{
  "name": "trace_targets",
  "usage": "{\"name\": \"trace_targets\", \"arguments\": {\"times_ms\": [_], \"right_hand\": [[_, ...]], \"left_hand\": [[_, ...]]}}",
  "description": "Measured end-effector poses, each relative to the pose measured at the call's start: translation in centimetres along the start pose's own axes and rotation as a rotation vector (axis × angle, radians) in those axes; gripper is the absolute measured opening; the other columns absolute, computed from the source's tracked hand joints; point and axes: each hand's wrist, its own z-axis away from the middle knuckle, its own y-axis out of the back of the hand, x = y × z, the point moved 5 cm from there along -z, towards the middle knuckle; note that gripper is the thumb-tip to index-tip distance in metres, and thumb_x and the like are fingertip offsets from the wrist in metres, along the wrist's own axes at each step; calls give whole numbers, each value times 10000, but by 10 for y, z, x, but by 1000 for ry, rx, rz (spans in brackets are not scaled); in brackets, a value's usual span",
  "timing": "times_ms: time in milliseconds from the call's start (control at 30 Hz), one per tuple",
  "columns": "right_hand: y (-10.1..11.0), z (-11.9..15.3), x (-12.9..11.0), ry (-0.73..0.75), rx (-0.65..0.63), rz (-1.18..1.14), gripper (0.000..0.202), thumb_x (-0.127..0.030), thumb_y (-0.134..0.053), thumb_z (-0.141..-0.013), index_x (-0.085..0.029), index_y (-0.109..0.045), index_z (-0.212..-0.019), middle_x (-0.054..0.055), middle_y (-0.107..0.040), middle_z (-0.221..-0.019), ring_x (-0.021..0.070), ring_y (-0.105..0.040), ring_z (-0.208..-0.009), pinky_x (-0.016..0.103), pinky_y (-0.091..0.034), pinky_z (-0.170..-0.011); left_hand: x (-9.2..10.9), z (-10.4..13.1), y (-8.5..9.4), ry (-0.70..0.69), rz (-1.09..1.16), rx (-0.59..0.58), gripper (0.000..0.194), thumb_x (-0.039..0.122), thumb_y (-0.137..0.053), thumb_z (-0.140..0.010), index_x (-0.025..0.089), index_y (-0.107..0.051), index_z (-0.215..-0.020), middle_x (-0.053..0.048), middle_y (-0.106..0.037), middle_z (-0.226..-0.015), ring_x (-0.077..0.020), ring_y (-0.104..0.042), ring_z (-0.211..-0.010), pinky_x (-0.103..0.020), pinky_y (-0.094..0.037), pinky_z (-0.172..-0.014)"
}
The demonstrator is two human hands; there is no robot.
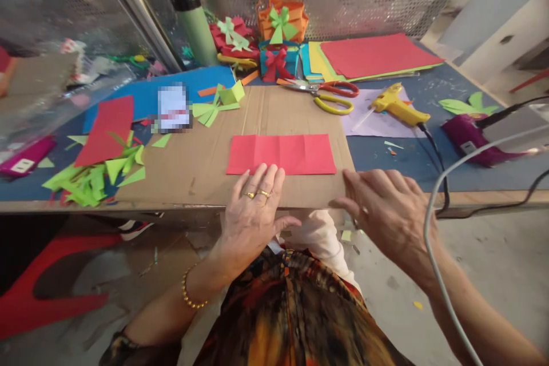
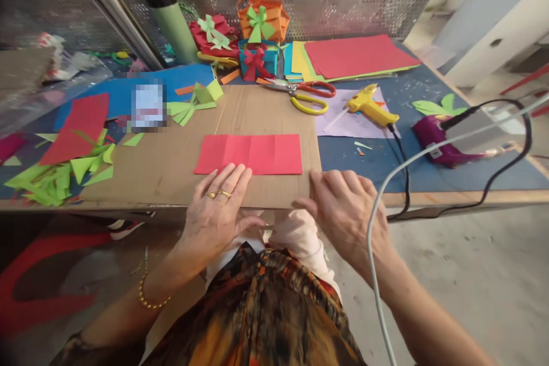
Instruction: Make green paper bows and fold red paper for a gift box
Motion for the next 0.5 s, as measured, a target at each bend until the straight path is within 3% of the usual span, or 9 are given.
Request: {"name": "trace_targets", "arguments": {"times_ms": [100, 200, 333, 500], "right_hand": [[8, -4, 12, 23, 76, -49, 206, -307, -547, -1074, -185, -705, -1020, 64, -666, -844, 224, -557, -795, 362, -385, -719], [7, -19, 8, 153, 44, -87, 179, -180, -523, -1058, -182, -697, -1100, 82, -725, -978, 218, -570, -839, 355, -397, -741], [-3, -34, -3, 276, -101, -97, 224, -148, -481, -1053, -161, -703, -1071, 110, -728, -994, 237, -548, -847, 356, -401, -741], [-6, -34, -6, 320, -86, -75, 226, -129, -494, -1042, -136, -718, -1016, 118, -731, -954, 242, -542, -823, 352, -414, -722]], "left_hand": [[-2, 0, -1, -36, 14, -25, 758, 655, -415, -1064, 90, -502, -1563, -205, -651, -1480, -338, -591, -1413, -502, -371, -1238], [-8, -1, 2, -51, 29, -72, 792, 687, -425, -1041, 101, -500, -1567, -206, -627, -1511, -342, -573, -1436, -520, -375, -1246], [-13, -2, 7, -40, 42, -108, 783, 680, -435, -1036, 103, -502, -1560, -207, -613, -1527, -341, -564, -1448, -552, -362, -1259], [2, -10, 13, -79, 45, -25, 794, 682, -470, -1025, 42, -549, -1488, -266, -599, -1507, -408, -505, -1478, -603, -340, -1252]]}}
